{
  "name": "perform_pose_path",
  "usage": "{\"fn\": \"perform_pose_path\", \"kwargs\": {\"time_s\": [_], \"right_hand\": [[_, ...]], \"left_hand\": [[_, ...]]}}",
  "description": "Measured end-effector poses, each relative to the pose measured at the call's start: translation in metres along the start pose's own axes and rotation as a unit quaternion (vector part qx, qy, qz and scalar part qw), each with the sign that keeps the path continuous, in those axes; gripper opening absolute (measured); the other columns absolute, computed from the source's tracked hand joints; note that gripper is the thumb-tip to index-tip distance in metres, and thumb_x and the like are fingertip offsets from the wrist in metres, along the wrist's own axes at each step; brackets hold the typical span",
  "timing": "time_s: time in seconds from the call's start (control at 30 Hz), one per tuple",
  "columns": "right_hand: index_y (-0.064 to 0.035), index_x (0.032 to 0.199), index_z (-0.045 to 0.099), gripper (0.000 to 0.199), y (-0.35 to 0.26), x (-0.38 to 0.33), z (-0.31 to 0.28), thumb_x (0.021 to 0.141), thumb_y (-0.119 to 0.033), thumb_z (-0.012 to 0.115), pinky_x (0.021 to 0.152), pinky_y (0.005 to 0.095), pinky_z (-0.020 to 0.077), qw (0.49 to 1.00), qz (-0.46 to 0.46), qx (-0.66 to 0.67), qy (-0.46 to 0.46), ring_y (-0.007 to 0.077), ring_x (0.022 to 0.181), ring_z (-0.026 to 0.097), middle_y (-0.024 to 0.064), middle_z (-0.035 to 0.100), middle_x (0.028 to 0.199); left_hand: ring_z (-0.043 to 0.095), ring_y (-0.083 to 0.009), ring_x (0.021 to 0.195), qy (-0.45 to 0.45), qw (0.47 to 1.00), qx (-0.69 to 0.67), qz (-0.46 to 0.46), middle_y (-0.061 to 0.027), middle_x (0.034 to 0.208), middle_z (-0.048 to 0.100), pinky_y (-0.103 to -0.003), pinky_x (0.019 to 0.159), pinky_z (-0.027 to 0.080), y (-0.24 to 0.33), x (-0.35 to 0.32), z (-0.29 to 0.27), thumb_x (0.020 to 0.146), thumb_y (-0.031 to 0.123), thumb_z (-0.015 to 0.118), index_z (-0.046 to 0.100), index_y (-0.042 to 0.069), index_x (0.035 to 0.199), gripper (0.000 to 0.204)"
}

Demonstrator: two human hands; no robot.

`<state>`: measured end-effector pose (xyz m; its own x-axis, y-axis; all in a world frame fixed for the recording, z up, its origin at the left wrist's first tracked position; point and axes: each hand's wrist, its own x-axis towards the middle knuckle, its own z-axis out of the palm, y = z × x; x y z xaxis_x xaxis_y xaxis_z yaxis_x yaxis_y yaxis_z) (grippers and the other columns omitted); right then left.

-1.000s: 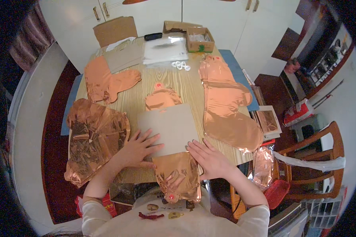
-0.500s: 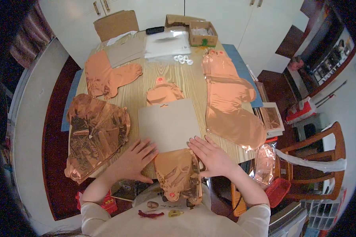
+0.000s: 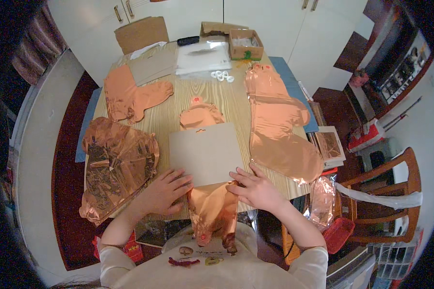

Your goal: The recorder is smoothing out rose gold foil balloons and placing them into clear plastic sleeves on a table.

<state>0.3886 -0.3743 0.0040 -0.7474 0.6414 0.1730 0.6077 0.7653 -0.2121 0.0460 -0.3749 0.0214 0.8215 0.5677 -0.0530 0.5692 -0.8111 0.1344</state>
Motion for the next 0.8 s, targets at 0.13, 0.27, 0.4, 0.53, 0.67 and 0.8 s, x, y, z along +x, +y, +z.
{"fn": "perform_pose_path", "kwargs": {"time_s": [0.13, 0.27, 0.4, 0.53, 0.67, 0.8], "right_hand": [[-0.0171, 0.113, 0.065, 0.033, 0.001, 0.007, -0.002, 0.081, -0.019, 0.063, 0.109, 0.0502, 0.0388, 0.999, 0.023, 0.042, 0.018, 0.0240, 0.121, 0.059, 0.0065, 0.063, 0.125], [-0.0073, 0.096, 0.065, 0.019, -0.003, 0.015, -0.003, 0.083, -0.020, 0.064, 0.097, 0.0448, 0.0461, 0.984, 0.117, 0.120, 0.059, 0.0301, 0.107, 0.063, 0.0112, 0.068, 0.104], [-0.0017, 0.079, 0.059, 0.025, -0.001, 0.033, -0.003, 0.087, -0.025, 0.064, 0.075, 0.0456, 0.0464, 0.974, 0.110, 0.141, 0.138, 0.0371, 0.080, 0.060, 0.0170, 0.062, 0.080], [-0.0024, 0.087, 0.063, 0.029, 0.013, 0.039, 0.009, 0.092, -0.031, 0.062, 0.070, 0.0464, 0.0472, 0.957, 0.183, 0.193, 0.114, 0.0379, 0.078, 0.060, 0.0179, 0.062, 0.080], [-0.0021, 0.089, 0.062, 0.029, 0.009, 0.051, -0.001, 0.091, -0.031, 0.064, 0.068, 0.0454, 0.0475, 0.947, 0.211, 0.221, 0.098, 0.0370, 0.076, 0.061, 0.0179, 0.062, 0.079], [-0.0028, 0.086, 0.063, 0.028, 0.013, 0.052, 0.004, 0.088, -0.031, 0.067, 0.062, 0.0439, 0.0473, 0.954, 0.201, 0.199, 0.103, 0.0344, 0.068, 0.062, 0.0156, 0.062, 0.074]], "left_hand": [[0.036, -0.0368, 0.137, -0.019, 1.000, -0.012, -0.004, -0.0102, 0.145, 0.045, -0.052, 0.113, 0.029, 0.004, 0.004, -0.012, 0.074, 0.044, 0.071, 0.051, 0.007, 0.134, 0.074], [0.041, -0.0359, 0.132, 0.032, 0.997, -0.063, -0.032, -0.0096, 0.140, 0.049, -0.052, 0.110, 0.033, 0.005, 0.007, -0.009, 0.075, 0.047, 0.072, 0.058, 0.008, 0.128, 0.067], [0.051, -0.0356, 0.118, 0.145, 0.977, -0.118, -0.098, -0.0127, 0.123, 0.058, -0.049, 0.098, 0.041, -0.003, 0.016, 0.024, 0.081, 0.039, 0.070, 0.065, 0.006, 0.108, 0.043], [0.059, -0.0354, 0.098, 0.202, 0.918, -0.292, -0.175, -0.0169, 0.104, 0.062, -0.043, 0.083, 0.048, -0.003, 0.025, 0.021, 0.084, 0.029, 0.070, 0.065, 0.003, 0.089, 0.026], [0.060, -0.0351, 0.085, 0.243, 0.914, -0.260, -0.197, -0.0160, 0.095, 0.060, -0.042, 0.073, 0.049, -0.007, 0.029, 0.033, 0.083, 0.025, 0.071, 0.063, 0.001, 0.082, 0.025], [0.060, -0.0342, 0.080, 0.222, 0.915, -0.251, -0.226, -0.0144, 0.090, 0.058, -0.043, 0.070, 0.049, -0.004, 0.035, 0.024, 0.082, 0.024, 0.071, 0.061, 0.001, 0.079, 0.026]]}}
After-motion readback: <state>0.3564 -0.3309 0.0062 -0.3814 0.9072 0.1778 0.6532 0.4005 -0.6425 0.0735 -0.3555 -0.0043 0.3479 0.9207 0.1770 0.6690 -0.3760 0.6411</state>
